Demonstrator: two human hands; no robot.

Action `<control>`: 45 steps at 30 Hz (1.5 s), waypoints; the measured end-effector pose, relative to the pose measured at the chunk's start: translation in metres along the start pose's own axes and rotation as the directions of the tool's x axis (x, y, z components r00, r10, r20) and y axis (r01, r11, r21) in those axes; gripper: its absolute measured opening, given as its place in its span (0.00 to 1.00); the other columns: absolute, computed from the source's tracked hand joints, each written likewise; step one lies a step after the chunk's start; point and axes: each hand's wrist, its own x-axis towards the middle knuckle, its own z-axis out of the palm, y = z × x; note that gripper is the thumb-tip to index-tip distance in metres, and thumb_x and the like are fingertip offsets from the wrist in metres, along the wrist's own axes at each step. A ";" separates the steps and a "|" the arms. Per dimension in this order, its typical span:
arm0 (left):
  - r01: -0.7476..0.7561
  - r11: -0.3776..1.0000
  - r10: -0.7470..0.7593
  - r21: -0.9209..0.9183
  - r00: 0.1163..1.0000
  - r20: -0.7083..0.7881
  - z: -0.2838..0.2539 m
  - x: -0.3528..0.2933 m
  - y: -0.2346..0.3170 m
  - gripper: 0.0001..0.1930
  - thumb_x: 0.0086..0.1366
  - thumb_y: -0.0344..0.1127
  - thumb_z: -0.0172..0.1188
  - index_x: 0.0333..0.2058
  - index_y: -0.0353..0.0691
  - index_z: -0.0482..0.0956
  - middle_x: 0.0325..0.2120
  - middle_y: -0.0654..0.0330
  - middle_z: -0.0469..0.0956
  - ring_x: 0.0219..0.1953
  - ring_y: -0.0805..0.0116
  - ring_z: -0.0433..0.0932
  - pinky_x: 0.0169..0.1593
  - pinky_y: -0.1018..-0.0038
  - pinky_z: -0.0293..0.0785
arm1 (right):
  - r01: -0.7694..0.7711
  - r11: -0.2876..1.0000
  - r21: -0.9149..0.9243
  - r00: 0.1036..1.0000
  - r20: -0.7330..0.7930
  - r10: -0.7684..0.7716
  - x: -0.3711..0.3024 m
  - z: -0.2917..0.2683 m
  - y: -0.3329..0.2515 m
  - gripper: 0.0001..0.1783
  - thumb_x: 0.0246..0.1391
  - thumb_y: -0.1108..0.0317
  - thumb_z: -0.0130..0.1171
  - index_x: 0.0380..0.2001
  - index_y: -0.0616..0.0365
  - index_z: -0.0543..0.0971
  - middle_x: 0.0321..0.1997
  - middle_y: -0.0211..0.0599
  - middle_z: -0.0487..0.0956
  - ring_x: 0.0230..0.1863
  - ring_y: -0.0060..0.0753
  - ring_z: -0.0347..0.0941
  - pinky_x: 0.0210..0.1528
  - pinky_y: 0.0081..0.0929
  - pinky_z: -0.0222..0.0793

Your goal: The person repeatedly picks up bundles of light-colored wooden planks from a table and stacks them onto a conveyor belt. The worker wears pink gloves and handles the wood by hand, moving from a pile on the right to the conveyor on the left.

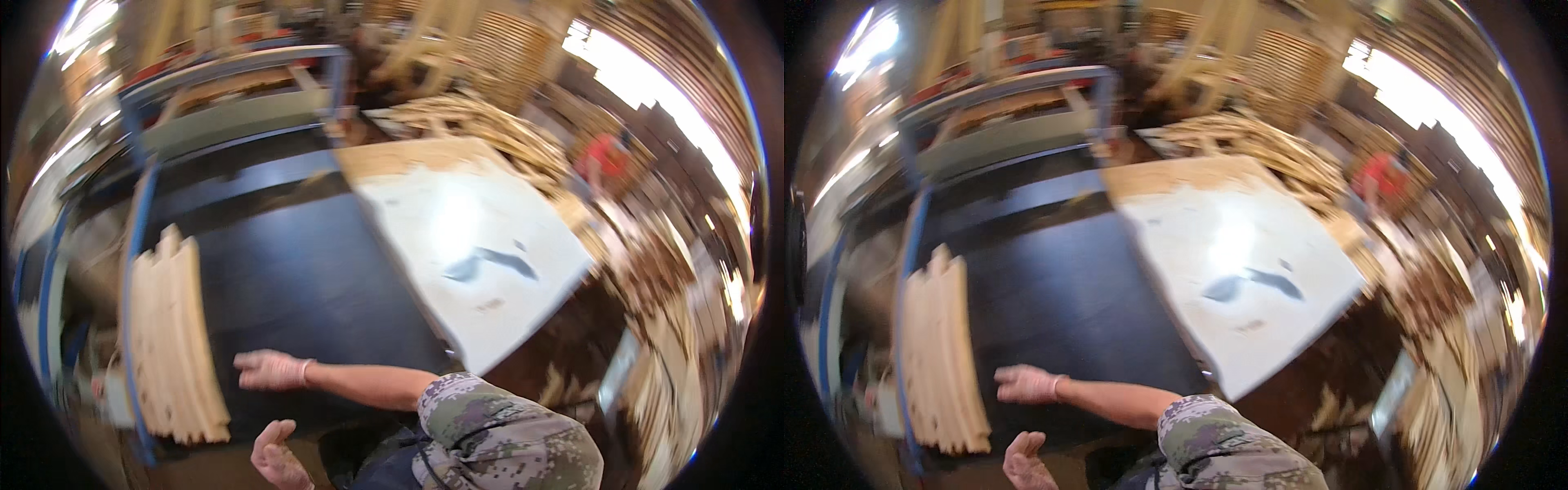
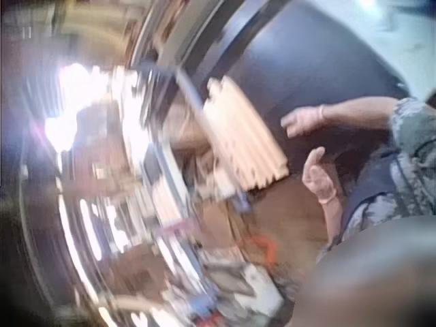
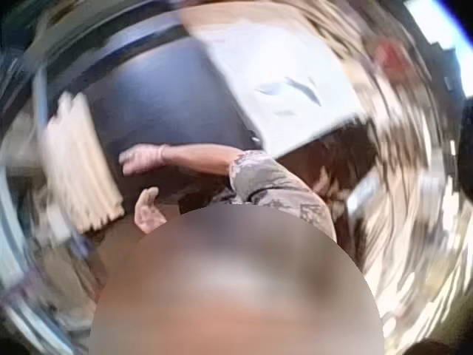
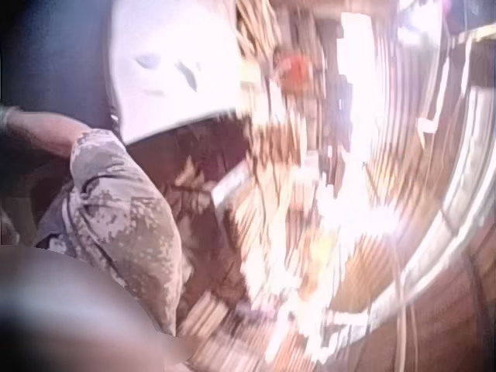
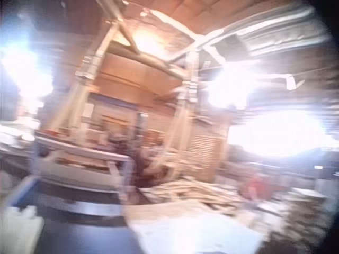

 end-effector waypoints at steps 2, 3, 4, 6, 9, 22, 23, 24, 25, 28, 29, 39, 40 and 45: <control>0.040 0.998 -0.031 -0.051 0.987 0.158 0.025 0.009 -0.002 0.30 0.80 0.50 0.55 0.58 0.21 0.80 0.50 0.40 0.86 0.53 0.47 0.86 0.63 0.56 0.80 | -0.147 0.970 0.191 0.971 0.213 0.106 -0.067 -0.022 -0.021 0.18 0.66 0.58 0.60 0.50 0.62 0.80 0.40 0.43 0.80 0.44 0.32 0.77 0.51 0.37 0.75; 0.041 0.999 -0.032 -0.034 0.974 0.223 0.033 0.015 -0.018 0.30 0.80 0.51 0.55 0.58 0.21 0.80 0.49 0.40 0.86 0.53 0.47 0.86 0.63 0.57 0.80 | -0.132 0.963 0.236 0.974 0.210 0.083 -0.102 -0.033 -0.013 0.16 0.66 0.59 0.59 0.45 0.63 0.77 0.36 0.41 0.75 0.41 0.28 0.72 0.48 0.37 0.73; 0.048 0.999 -0.039 -0.025 0.959 0.281 0.039 0.020 -0.030 0.31 0.80 0.52 0.55 0.57 0.21 0.80 0.49 0.40 0.86 0.52 0.48 0.86 0.62 0.57 0.81 | -0.125 0.953 0.278 0.975 0.210 0.067 -0.140 -0.034 -0.006 0.15 0.66 0.60 0.59 0.40 0.64 0.74 0.32 0.39 0.70 0.38 0.25 0.68 0.44 0.36 0.71; 0.154 0.988 -0.135 -0.006 0.884 0.447 0.059 0.026 -0.052 0.32 0.80 0.53 0.55 0.57 0.20 0.80 0.51 0.40 0.85 0.53 0.48 0.85 0.63 0.57 0.80 | -0.140 0.906 0.400 0.979 0.190 0.068 -0.223 -0.038 0.004 0.18 0.65 0.62 0.58 0.34 0.64 0.64 0.30 0.37 0.65 0.37 0.25 0.65 0.41 0.41 0.68; 0.236 0.967 -0.246 0.094 0.786 0.567 0.126 0.019 -0.083 0.30 0.81 0.51 0.55 0.58 0.22 0.80 0.51 0.41 0.85 0.53 0.48 0.86 0.64 0.55 0.80 | -0.159 0.959 0.234 0.984 0.121 0.133 -0.362 -0.072 -0.011 0.19 0.68 0.59 0.59 0.47 0.67 0.74 0.34 0.35 0.75 0.39 0.29 0.68 0.43 0.39 0.70; 0.499 0.628 -0.657 0.597 -0.073 0.751 0.443 -0.276 -0.256 0.21 0.77 0.37 0.61 0.60 0.27 0.80 0.52 0.44 0.86 0.54 0.54 0.86 0.63 0.60 0.81 | -0.714 0.269 0.647 -0.033 -0.415 0.909 -0.903 -0.016 0.156 0.37 0.69 0.39 0.52 0.55 0.65 0.83 0.55 0.60 0.85 0.61 0.60 0.80 0.64 0.48 0.73; 0.487 0.544 -0.703 0.683 -0.179 0.688 0.458 -0.296 -0.263 0.23 0.77 0.37 0.62 0.62 0.27 0.79 0.54 0.44 0.84 0.56 0.54 0.84 0.65 0.60 0.79 | -0.689 0.231 0.687 -0.117 -0.420 0.900 -0.927 0.003 0.161 0.35 0.70 0.40 0.53 0.54 0.66 0.84 0.53 0.59 0.86 0.58 0.58 0.81 0.62 0.47 0.74; 0.455 0.499 -0.727 0.738 -0.243 0.642 0.475 -0.317 -0.271 0.24 0.76 0.36 0.63 0.63 0.27 0.78 0.55 0.45 0.84 0.58 0.56 0.84 0.67 0.62 0.77 | -0.662 0.192 0.724 -0.198 -0.417 0.887 -0.952 0.020 0.163 0.33 0.70 0.42 0.54 0.52 0.66 0.84 0.50 0.57 0.86 0.54 0.57 0.83 0.59 0.47 0.75; 0.370 0.506 -0.741 0.779 -0.276 0.613 0.491 -0.331 -0.279 0.24 0.76 0.37 0.63 0.64 0.27 0.78 0.55 0.46 0.84 0.58 0.58 0.83 0.67 0.63 0.77 | -0.513 0.187 0.838 -0.253 -0.356 0.899 -0.965 0.024 0.151 0.32 0.70 0.43 0.56 0.52 0.66 0.84 0.49 0.56 0.87 0.52 0.55 0.83 0.58 0.46 0.75; 0.180 0.530 -0.756 0.828 -0.341 0.558 0.544 -0.371 -0.304 0.25 0.76 0.38 0.64 0.64 0.27 0.77 0.56 0.48 0.84 0.59 0.62 0.82 0.66 0.68 0.76 | -0.083 0.134 0.987 -0.319 -0.154 0.935 -1.004 0.046 0.138 0.28 0.69 0.47 0.60 0.50 0.65 0.85 0.46 0.51 0.87 0.47 0.49 0.83 0.54 0.44 0.76; 0.128 0.541 -0.756 0.832 -0.359 0.547 0.559 -0.381 -0.313 0.26 0.76 0.38 0.64 0.65 0.27 0.77 0.57 0.49 0.84 0.59 0.63 0.82 0.66 0.69 0.75 | 0.002 0.110 0.994 -0.308 -0.104 0.946 -1.016 0.059 0.154 0.27 0.69 0.48 0.61 0.50 0.65 0.86 0.45 0.50 0.87 0.47 0.47 0.82 0.53 0.43 0.76; -0.162 0.387 -0.834 0.908 -0.481 0.270 0.711 -0.467 -0.456 0.25 0.73 0.41 0.68 0.61 0.30 0.82 0.54 0.56 0.86 0.55 0.70 0.82 0.62 0.73 0.75 | 0.076 0.100 0.992 -0.417 -0.059 0.907 -1.084 0.023 0.227 0.31 0.66 0.44 0.60 0.53 0.64 0.86 0.58 0.55 0.85 0.63 0.58 0.79 0.64 0.44 0.71; -0.205 0.418 -0.820 0.885 -0.504 0.270 0.735 -0.479 -0.476 0.25 0.73 0.42 0.68 0.62 0.30 0.82 0.54 0.56 0.86 0.55 0.69 0.82 0.62 0.73 0.75 | 0.042 0.086 0.995 -0.441 -0.059 0.895 -1.102 0.007 0.236 0.34 0.65 0.42 0.60 0.56 0.64 0.85 0.62 0.57 0.83 0.67 0.57 0.76 0.67 0.42 0.70; -0.322 0.490 -0.788 0.810 -0.561 0.254 0.892 -0.545 -0.536 0.28 0.72 0.45 0.68 0.63 0.32 0.81 0.57 0.54 0.85 0.59 0.67 0.81 0.65 0.71 0.74 | -0.040 0.164 0.986 -0.549 -0.159 0.820 -1.198 -0.111 0.256 0.39 0.65 0.40 0.60 0.62 0.66 0.81 0.67 0.56 0.80 0.70 0.57 0.74 0.71 0.41 0.67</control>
